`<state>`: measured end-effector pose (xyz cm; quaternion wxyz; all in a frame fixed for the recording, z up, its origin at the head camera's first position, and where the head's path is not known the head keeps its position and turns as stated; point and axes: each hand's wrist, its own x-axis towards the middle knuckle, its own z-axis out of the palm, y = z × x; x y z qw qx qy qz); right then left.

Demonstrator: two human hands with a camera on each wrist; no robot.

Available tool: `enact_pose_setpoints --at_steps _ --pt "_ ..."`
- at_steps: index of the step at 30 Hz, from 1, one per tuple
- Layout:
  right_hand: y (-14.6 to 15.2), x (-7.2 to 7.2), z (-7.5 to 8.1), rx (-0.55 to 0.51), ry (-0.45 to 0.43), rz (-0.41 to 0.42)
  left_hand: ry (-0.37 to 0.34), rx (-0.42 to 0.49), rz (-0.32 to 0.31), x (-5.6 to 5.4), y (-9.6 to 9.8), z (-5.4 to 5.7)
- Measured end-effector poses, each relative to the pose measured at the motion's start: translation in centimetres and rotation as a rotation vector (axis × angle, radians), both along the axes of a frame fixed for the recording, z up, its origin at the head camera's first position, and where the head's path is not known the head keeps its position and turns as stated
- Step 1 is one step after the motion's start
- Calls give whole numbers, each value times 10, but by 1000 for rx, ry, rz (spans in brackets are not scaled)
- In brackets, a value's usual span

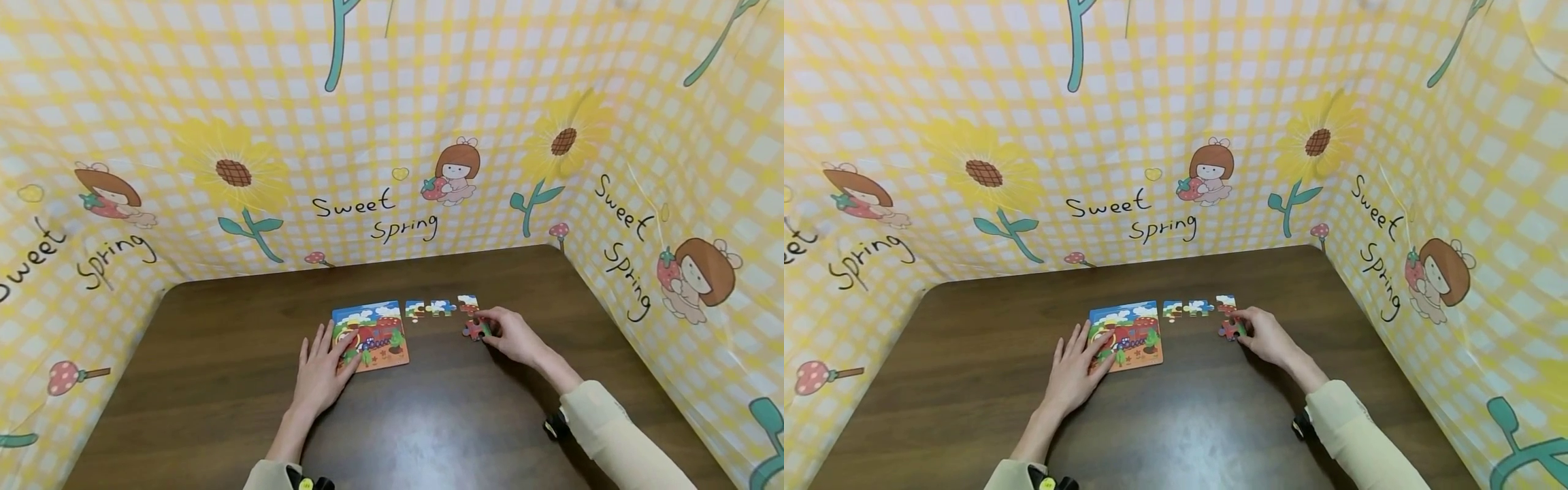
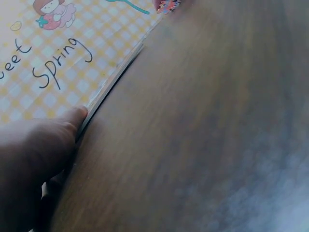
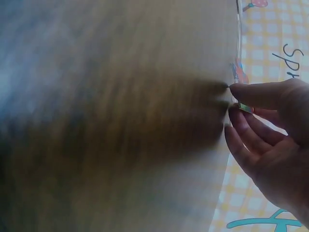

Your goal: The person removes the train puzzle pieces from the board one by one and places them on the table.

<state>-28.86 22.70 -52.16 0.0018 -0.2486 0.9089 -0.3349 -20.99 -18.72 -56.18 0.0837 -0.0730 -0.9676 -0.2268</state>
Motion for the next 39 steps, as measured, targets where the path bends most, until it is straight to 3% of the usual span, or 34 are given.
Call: enact_pose_setpoints --at_steps 6,16,26,31,39 --pt "2 1 -2 68 97 12 13 9 5 0 0 -1" --pt "3 2 -4 108 111 8 -12 -8 6 -1 -1 -1" --pt "-4 -2 0 42 186 -41 -7 -12 8 -1 0 -1" --pt "-14 -4 4 33 164 -62 -25 -13 11 -2 0 -2" --pt "-47 -7 8 5 201 -2 -34 -16 16 -2 -1 -3"
